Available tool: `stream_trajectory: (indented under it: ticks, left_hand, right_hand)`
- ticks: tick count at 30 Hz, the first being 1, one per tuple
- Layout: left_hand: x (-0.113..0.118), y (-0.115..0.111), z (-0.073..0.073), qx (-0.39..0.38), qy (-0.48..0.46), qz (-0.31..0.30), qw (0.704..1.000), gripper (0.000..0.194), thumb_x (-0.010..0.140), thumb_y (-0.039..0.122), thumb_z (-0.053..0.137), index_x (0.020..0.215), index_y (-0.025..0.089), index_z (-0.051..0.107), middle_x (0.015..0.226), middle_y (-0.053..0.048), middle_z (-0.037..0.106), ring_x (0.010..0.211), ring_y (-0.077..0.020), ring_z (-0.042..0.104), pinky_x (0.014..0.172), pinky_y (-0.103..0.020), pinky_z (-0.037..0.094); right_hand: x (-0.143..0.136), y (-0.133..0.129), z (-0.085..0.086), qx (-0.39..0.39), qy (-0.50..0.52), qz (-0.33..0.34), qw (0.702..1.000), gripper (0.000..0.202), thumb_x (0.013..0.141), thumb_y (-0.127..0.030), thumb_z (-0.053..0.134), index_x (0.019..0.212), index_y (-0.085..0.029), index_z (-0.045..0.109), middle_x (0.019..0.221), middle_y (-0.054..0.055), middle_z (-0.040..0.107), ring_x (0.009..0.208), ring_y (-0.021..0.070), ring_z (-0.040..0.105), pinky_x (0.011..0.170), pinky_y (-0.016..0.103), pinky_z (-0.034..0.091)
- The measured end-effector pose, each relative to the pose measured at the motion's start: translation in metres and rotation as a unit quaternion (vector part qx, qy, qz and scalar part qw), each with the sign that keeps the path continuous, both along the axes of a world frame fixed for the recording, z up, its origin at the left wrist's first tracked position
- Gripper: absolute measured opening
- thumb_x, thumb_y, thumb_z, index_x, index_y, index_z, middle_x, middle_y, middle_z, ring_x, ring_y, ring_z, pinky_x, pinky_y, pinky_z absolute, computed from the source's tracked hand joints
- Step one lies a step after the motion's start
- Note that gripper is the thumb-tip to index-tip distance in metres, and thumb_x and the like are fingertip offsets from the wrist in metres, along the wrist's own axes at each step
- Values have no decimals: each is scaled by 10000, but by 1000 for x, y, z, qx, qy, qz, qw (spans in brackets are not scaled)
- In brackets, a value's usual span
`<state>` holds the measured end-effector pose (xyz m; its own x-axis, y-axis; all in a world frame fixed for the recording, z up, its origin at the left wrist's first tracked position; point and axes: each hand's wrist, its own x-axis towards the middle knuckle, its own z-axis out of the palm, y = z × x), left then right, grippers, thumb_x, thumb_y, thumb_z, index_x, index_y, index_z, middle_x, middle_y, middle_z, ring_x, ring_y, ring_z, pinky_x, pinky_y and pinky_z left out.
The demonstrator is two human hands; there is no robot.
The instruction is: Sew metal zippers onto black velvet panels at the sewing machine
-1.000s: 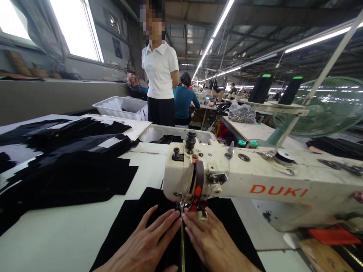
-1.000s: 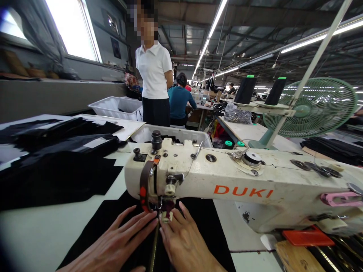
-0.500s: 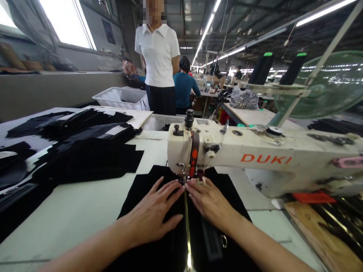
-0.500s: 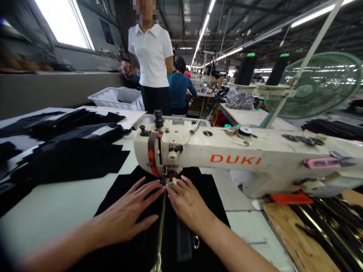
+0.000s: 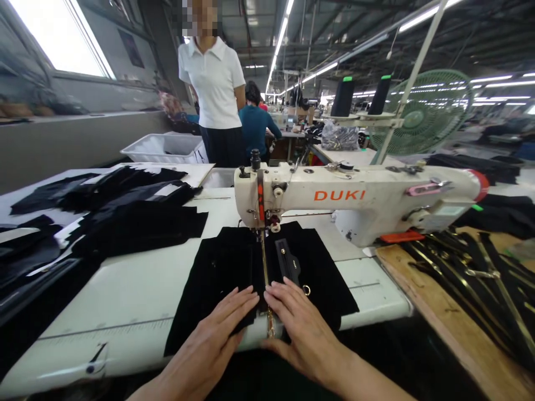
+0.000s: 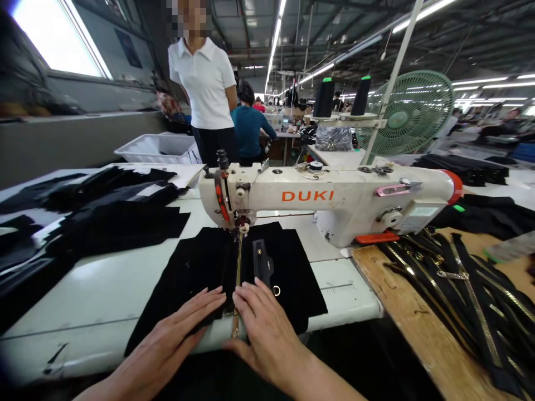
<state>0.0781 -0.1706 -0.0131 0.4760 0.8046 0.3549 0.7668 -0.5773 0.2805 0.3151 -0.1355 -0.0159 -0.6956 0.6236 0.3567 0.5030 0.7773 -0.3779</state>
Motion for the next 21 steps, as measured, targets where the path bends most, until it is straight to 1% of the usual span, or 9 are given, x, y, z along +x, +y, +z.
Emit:
stream_trajectory:
  ticks: [2,5,7,9,12,14,16,18,21]
  left_hand:
    - [0,-1,2,3,7,-13,1000,638,904,43,442,1494,284,413,1494,-22,494,1382,-208,438,1107,-403,390]
    - [4,-7,6,2,36,-37,999,780,825,-48,370,1545,246,308,1535,-38,436,1433,-189,353,1146,-449,341]
    - [7,-10,6,0,52,-41,998,832,792,-72,348,1561,231,258,1556,-41,400,1456,-180,304,1161,-468,318]
    - [8,-10,6,1,64,-47,997,844,777,-80,344,1560,221,255,1561,-43,392,1463,-177,287,1170,-475,305]
    - [7,-7,5,4,73,-58,996,846,761,-83,350,1553,206,271,1552,-44,407,1464,-180,288,1178,-477,290]
    - [6,-5,4,9,70,-60,996,850,757,-81,358,1553,203,272,1548,-49,416,1462,-190,293,1178,-478,291]
    - [5,-3,2,17,55,-66,996,856,752,-78,364,1555,202,270,1542,-54,425,1457,-201,306,1176,-474,301]
    - [4,-2,-1,21,40,-72,996,861,744,-76,371,1555,197,275,1537,-55,432,1451,-206,319,1177,-468,301]
    - [3,-1,-5,25,43,-84,995,864,724,-70,389,1546,180,299,1534,-64,436,1447,-222,330,1182,-482,284]
  right_hand:
    - [-4,-4,-5,1,11,-26,1000,651,862,-232,740,1431,-97,454,1456,165,479,1404,304,369,1166,499,358]
    - [-7,-12,-7,28,13,-47,998,527,929,-125,561,1442,-90,446,1448,165,485,1406,289,366,1151,489,385]
    - [-7,-15,-5,53,-1,-40,998,542,920,-34,454,1459,-73,420,1441,169,488,1405,280,365,1161,494,368]
    - [-5,-15,-1,64,-10,-21,998,592,884,25,415,1470,-55,399,1434,176,487,1402,280,362,1171,496,349]
    - [-5,-8,4,19,43,-6,999,502,917,-25,469,1412,-105,492,1318,133,566,1298,250,481,1180,489,334]
    - [-6,-2,5,-22,112,-25,993,362,948,-97,543,1293,-184,610,1191,75,621,1179,219,565,1163,479,361]
    - [-10,3,3,-45,165,-49,984,267,934,-110,615,1160,-234,683,1091,34,647,1085,200,607,1136,469,390]
    - [-14,5,1,-51,181,-58,980,252,900,-78,658,1081,-247,707,1024,15,652,1018,190,622,1127,473,387]
    - [-20,5,0,-41,171,-55,983,236,887,-52,658,1021,-240,708,977,7,650,958,182,625,1132,484,360]
